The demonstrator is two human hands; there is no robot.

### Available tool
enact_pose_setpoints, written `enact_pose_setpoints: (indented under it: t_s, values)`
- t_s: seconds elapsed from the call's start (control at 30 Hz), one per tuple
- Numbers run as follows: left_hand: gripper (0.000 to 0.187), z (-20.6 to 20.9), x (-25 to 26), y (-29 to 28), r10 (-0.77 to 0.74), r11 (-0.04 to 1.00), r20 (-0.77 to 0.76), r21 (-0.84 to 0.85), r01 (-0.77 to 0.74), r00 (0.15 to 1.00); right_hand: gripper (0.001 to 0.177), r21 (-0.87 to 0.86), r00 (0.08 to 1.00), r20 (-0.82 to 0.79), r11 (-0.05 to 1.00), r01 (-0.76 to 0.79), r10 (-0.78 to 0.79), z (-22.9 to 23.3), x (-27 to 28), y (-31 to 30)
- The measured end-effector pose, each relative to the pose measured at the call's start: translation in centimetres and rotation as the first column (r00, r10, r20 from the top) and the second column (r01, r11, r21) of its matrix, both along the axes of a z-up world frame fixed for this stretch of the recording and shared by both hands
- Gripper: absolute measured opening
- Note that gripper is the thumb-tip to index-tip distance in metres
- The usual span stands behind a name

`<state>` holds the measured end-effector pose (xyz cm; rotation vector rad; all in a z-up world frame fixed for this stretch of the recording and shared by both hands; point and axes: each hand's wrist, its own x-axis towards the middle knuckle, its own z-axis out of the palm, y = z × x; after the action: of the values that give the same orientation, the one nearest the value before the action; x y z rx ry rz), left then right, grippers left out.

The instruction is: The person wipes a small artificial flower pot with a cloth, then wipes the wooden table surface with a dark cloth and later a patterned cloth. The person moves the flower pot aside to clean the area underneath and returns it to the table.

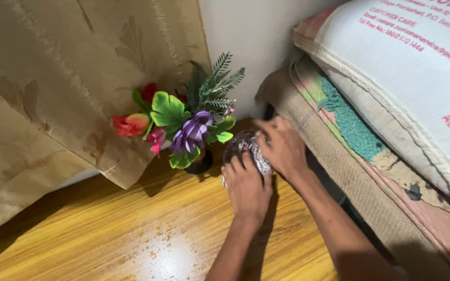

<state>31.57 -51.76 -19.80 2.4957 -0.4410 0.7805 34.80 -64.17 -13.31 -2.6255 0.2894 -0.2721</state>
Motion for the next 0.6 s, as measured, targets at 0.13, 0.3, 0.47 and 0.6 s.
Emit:
enact_pose_setpoints:
  t_s: [0.13,0.3,0.47,0.6]
  values:
    - [0.025,-4.3,4.3,-0.1,-0.001,0.948,-0.514,0.272,0.164,0.858,0.042,-0.232,0.878,0.233,0.901,-0.367,0.417,-4.5,1.9,-1.5]
    - [0.053,-8.2,10.9,-0.1,-0.187,0.928,-0.268,0.267,0.260,0.945,0.035,-0.229,0.937,-0.041,0.909,-0.347,0.348,-7.9,5.6,-3.2]
    - [0.053,-7.5,9.7,1.0,-0.231,0.935,-0.480,0.129,0.329,0.846,0.034,-0.204,0.930,0.188,0.939,-0.278,0.317,-9.0,2.6,-1.3]
    - [0.049,-5.4,5.9,1.2,-0.265,0.912,-0.559,0.119,0.392,0.786,0.033,-0.163,0.866,0.363,0.939,-0.304,0.344,-8.0,-2.2,-0.4]
